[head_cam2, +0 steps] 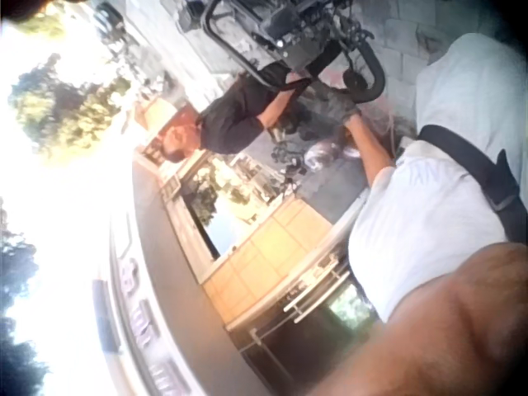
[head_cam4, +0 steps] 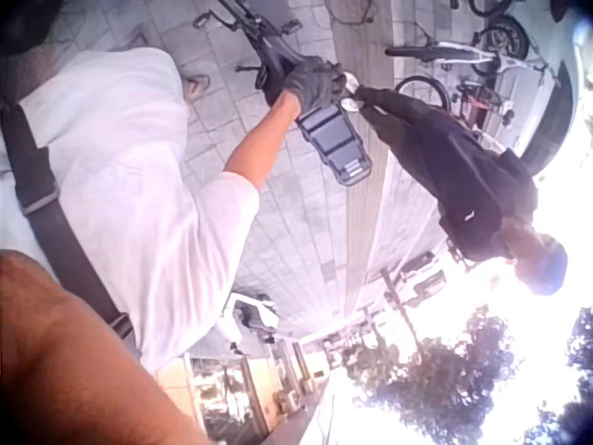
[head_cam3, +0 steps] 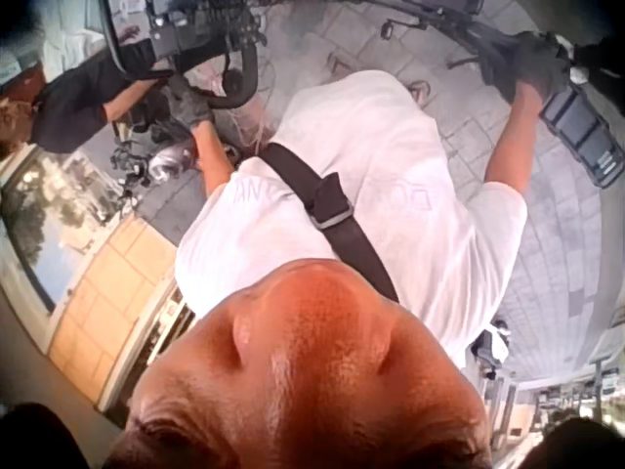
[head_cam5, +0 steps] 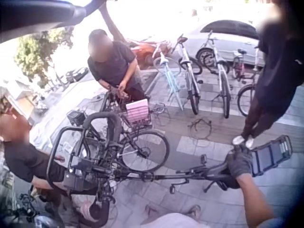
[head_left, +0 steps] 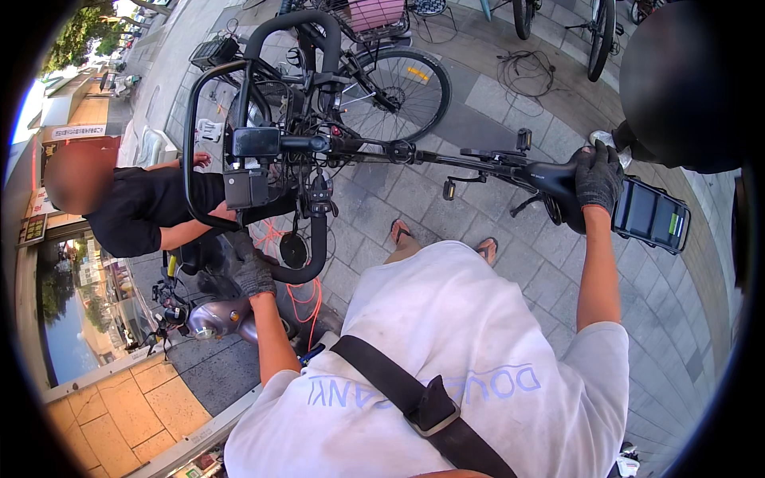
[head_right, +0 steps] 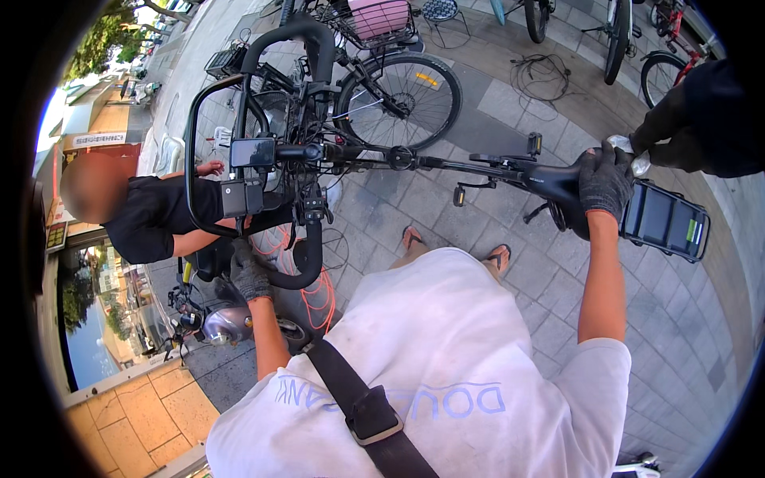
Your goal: The person repairs a bicycle on a city sidewalk, using a screwdriver to adjust components on the handlebars and front fork. They work alongside another person who is also adjusting the bike's handlebars. The person then moves the bicycle to a different spot on the sidewalk and continues to adjust the handlebars and front basket.
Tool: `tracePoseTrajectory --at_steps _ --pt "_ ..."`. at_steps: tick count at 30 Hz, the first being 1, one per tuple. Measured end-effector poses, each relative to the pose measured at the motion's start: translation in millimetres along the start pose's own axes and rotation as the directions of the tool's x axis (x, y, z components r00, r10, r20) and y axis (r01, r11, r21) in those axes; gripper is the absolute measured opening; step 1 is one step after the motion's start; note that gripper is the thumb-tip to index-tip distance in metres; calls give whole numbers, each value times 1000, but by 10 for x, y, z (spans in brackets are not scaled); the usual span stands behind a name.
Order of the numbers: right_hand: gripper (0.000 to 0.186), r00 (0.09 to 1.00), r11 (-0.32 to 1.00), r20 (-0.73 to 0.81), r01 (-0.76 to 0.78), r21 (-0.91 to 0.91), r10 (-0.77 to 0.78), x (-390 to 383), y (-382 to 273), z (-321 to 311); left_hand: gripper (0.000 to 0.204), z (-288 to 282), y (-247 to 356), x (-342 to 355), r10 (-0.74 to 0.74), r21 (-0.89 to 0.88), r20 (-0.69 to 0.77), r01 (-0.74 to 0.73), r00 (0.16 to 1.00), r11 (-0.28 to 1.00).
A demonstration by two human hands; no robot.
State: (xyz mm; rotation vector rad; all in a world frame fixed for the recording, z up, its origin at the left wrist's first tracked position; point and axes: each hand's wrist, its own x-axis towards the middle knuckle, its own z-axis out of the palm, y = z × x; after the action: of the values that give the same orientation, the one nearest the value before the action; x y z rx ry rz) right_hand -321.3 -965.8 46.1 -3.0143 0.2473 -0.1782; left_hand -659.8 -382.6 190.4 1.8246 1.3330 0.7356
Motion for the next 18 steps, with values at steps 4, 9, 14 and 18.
tracePoseTrajectory --at_steps 4,9,14,18 --pt "56 998 998 40 -50 38 49 123 501 24 49 295 396 -399 46 59 -17 -45 999 997" --pt "65 993 968 59 86 234 -102 341 1171 79 44 344 284 -679 -42 -74 -3 42 999 996" --pt "76 980 970 139 -163 178 139 521 1611 53 48 709 526 -1171 -95 -46 -61 93 994 995" --pt "76 968 965 175 -207 163 178 737 1882 -11 46 905 684 -1435 -127 -79 -50 122 991 989"
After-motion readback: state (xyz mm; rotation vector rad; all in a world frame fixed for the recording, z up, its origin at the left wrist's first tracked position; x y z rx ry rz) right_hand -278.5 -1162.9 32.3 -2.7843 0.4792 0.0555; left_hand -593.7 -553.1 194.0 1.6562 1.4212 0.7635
